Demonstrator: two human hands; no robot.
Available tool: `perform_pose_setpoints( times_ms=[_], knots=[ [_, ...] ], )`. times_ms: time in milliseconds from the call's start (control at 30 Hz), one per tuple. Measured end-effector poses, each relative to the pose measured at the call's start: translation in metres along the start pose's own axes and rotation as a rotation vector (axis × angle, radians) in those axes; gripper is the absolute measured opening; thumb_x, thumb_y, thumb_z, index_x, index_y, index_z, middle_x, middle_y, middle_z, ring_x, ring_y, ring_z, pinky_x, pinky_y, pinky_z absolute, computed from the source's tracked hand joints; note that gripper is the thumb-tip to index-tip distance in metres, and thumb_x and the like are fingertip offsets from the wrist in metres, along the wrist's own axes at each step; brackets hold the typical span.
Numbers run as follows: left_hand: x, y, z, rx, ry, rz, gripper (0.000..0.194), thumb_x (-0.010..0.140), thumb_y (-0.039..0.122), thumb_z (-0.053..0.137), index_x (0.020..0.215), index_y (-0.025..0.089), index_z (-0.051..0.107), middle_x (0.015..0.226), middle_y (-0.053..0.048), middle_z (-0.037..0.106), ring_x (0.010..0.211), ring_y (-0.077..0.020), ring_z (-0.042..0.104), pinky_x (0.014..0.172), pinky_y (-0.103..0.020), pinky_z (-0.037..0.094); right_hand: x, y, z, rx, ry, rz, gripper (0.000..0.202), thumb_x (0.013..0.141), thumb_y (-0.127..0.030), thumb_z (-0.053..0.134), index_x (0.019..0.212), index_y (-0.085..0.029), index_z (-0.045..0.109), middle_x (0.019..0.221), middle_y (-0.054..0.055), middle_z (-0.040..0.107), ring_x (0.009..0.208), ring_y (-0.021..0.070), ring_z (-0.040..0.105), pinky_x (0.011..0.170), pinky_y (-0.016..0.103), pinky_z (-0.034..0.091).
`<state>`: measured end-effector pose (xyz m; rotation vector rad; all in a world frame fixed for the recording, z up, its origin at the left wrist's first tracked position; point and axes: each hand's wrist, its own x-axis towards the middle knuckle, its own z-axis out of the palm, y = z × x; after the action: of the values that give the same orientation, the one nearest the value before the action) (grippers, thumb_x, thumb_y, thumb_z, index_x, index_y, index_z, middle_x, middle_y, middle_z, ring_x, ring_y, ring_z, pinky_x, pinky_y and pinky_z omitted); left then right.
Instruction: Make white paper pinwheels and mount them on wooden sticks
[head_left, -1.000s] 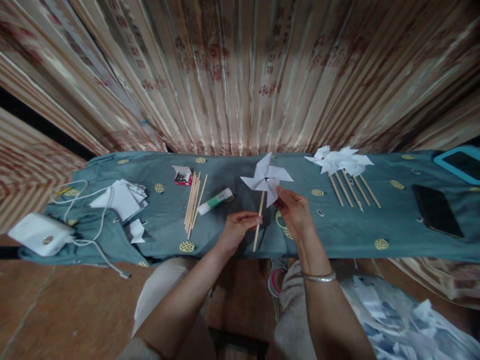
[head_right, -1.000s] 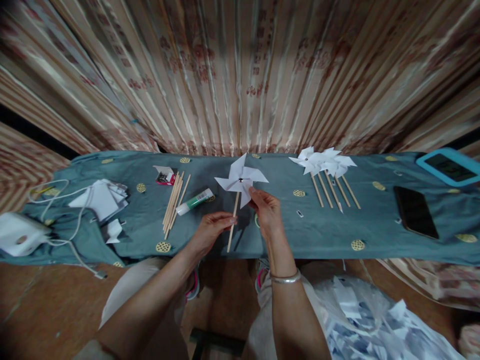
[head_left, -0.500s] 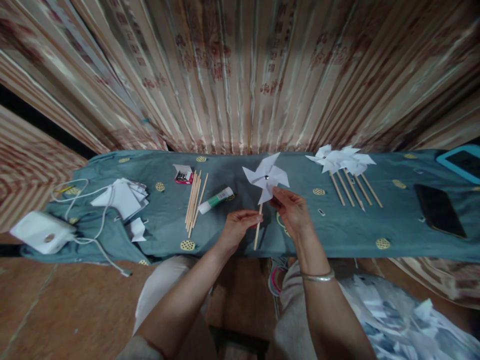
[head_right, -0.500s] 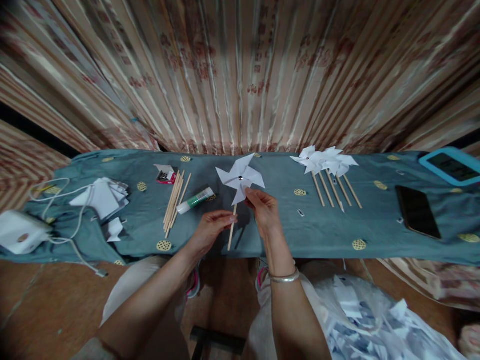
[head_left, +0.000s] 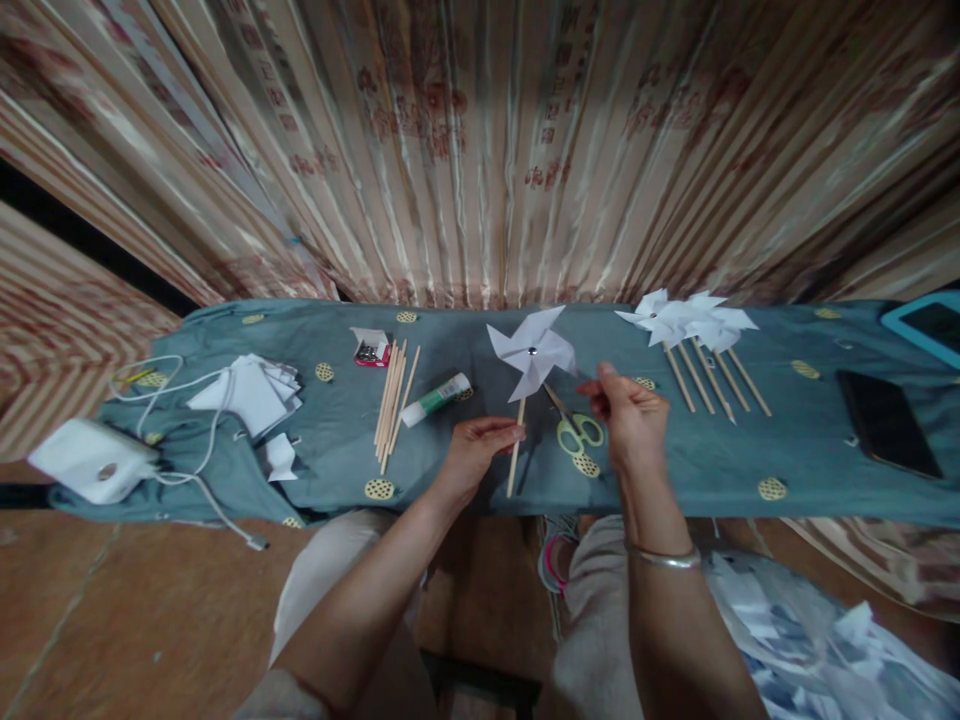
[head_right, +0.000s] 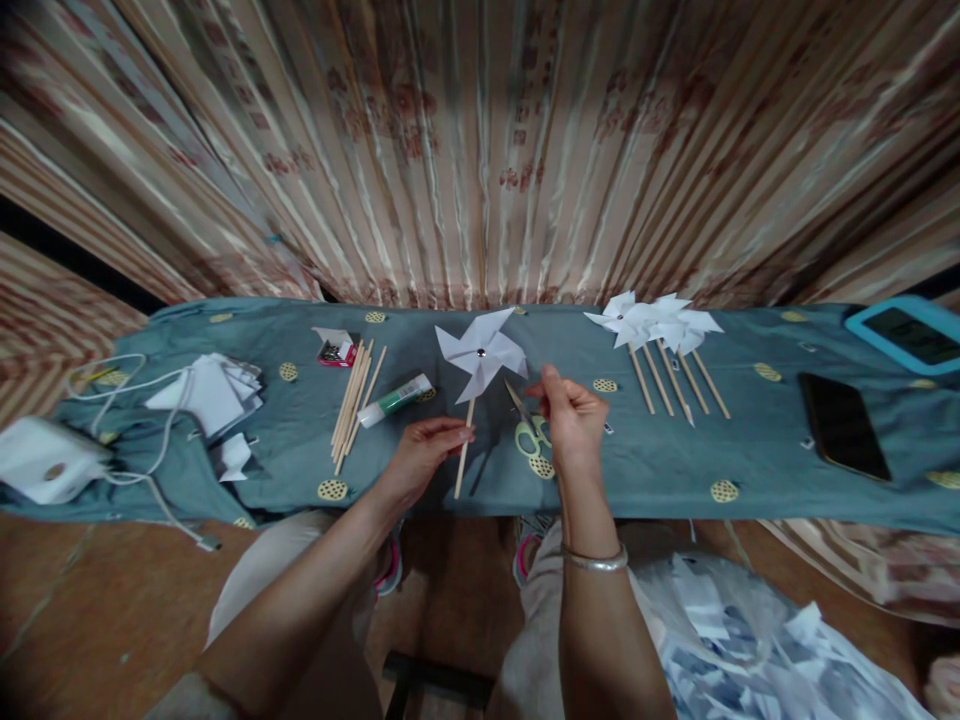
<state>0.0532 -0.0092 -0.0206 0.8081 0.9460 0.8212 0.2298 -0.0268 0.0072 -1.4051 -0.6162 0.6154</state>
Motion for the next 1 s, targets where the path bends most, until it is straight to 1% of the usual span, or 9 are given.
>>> perform_pose_setpoints(
  times_ms=[33,133,200,267,400,533,667,867,1000],
  knots=[
    [-0.001,0.000,0.000,0.004,-0.003,-0.007,0.028,0.050,0.035,0.087,0.068,0.017,0.076,0.068,-0.003,0.072,0.066,-0.0129,0.062,0.066,-0.023,0.045,0.003,0.001,-0.002,0.011,0.048,-0.058,0.039,0.067,-0.054,0.074,0.052,-0.019,0.067,0.047,-0.002,0.059,0.043,0.0072,0.039,0.046,0.024,0.030],
    [-0.003,-0.002,0.003,0.025,-0.021,-0.025,0.029,0.050,0.037,0.087,0.068,0.016,0.076,0.067,-0.003,0.072,0.064,-0.0124,0.061,0.066,-0.024,0.044,0.012,0.004,-0.006,0.027,0.159,-0.171,0.032,0.064,-0.049,0.077,0.059,-0.019,0.067,0.059,-0.002,0.066,0.055,0.0098,0.052,0.059,0.026,0.042],
    [-0.005,-0.003,0.004,0.042,-0.038,-0.034,0.031,0.050,0.038,0.087,0.069,0.016,0.076,0.066,-0.003,0.071,0.063,-0.0120,0.059,0.066,-0.024,0.044,0.016,0.007,-0.006,0.028,0.170,-0.176,0.031,0.061,-0.048,0.078,0.068,-0.019,0.070,0.068,-0.001,0.069,0.065,0.0128,0.058,0.068,0.028,0.046],
    [-0.006,-0.003,0.005,0.051,-0.050,-0.044,0.033,0.049,0.040,0.087,0.069,0.015,0.076,0.065,-0.003,0.071,0.062,-0.0120,0.059,0.066,-0.024,0.044,0.018,0.010,-0.005,0.033,0.126,-0.137,0.034,0.060,-0.048,0.078,0.075,-0.019,0.072,0.073,0.001,0.071,0.070,0.0149,0.061,0.070,0.030,0.047],
    [-0.008,-0.003,0.006,0.049,-0.063,-0.054,0.036,0.047,0.042,0.088,0.068,0.015,0.076,0.064,-0.003,0.071,0.061,-0.0114,0.058,0.065,-0.024,0.044,0.018,0.014,-0.001,0.076,0.021,-0.027,0.031,0.058,-0.045,0.079,0.075,-0.019,0.074,0.066,-0.002,0.067,0.062,0.0129,0.056,0.064,0.029,0.045],
    [-0.008,-0.003,0.006,0.050,-0.058,-0.055,0.035,0.046,0.041,0.088,0.067,0.016,0.076,0.063,-0.002,0.071,0.061,-0.0113,0.058,0.065,-0.023,0.044,0.016,0.017,0.000,0.117,-0.014,0.032,0.026,0.059,-0.043,0.079,0.069,-0.020,0.073,0.058,-0.005,0.062,0.057,0.0107,0.051,0.060,0.027,0.043],
    [-0.005,-0.004,0.005,0.064,-0.051,-0.026,0.031,0.049,0.039,0.086,0.067,0.016,0.076,0.063,-0.002,0.071,0.060,-0.0113,0.058,0.065,-0.024,0.044,0.014,0.016,0.001,0.119,-0.023,0.058,0.025,0.059,-0.043,0.080,0.066,-0.020,0.072,0.058,-0.005,0.061,0.055,0.0100,0.049,0.055,0.025,0.040],
    [-0.004,-0.004,0.005,0.060,-0.023,-0.013,0.028,0.050,0.036,0.085,0.067,0.016,0.076,0.066,-0.003,0.072,0.064,-0.0131,0.060,0.065,-0.024,0.044,0.012,0.015,0.002,0.110,-0.065,0.061,0.024,0.059,-0.042,0.079,0.060,-0.020,0.070,0.047,-0.008,0.048,0.047,0.0078,0.040,0.049,0.024,0.033],
    [-0.004,-0.003,0.005,0.047,-0.010,-0.012,0.029,0.049,0.037,0.086,0.067,0.017,0.076,0.065,-0.003,0.072,0.064,-0.0124,0.060,0.065,-0.023,0.044,0.009,0.015,0.002,0.084,-0.066,0.062,0.023,0.060,-0.041,0.078,0.060,-0.019,0.069,0.048,-0.007,0.051,0.047,0.0079,0.042,0.050,0.024,0.034]
  ],
)
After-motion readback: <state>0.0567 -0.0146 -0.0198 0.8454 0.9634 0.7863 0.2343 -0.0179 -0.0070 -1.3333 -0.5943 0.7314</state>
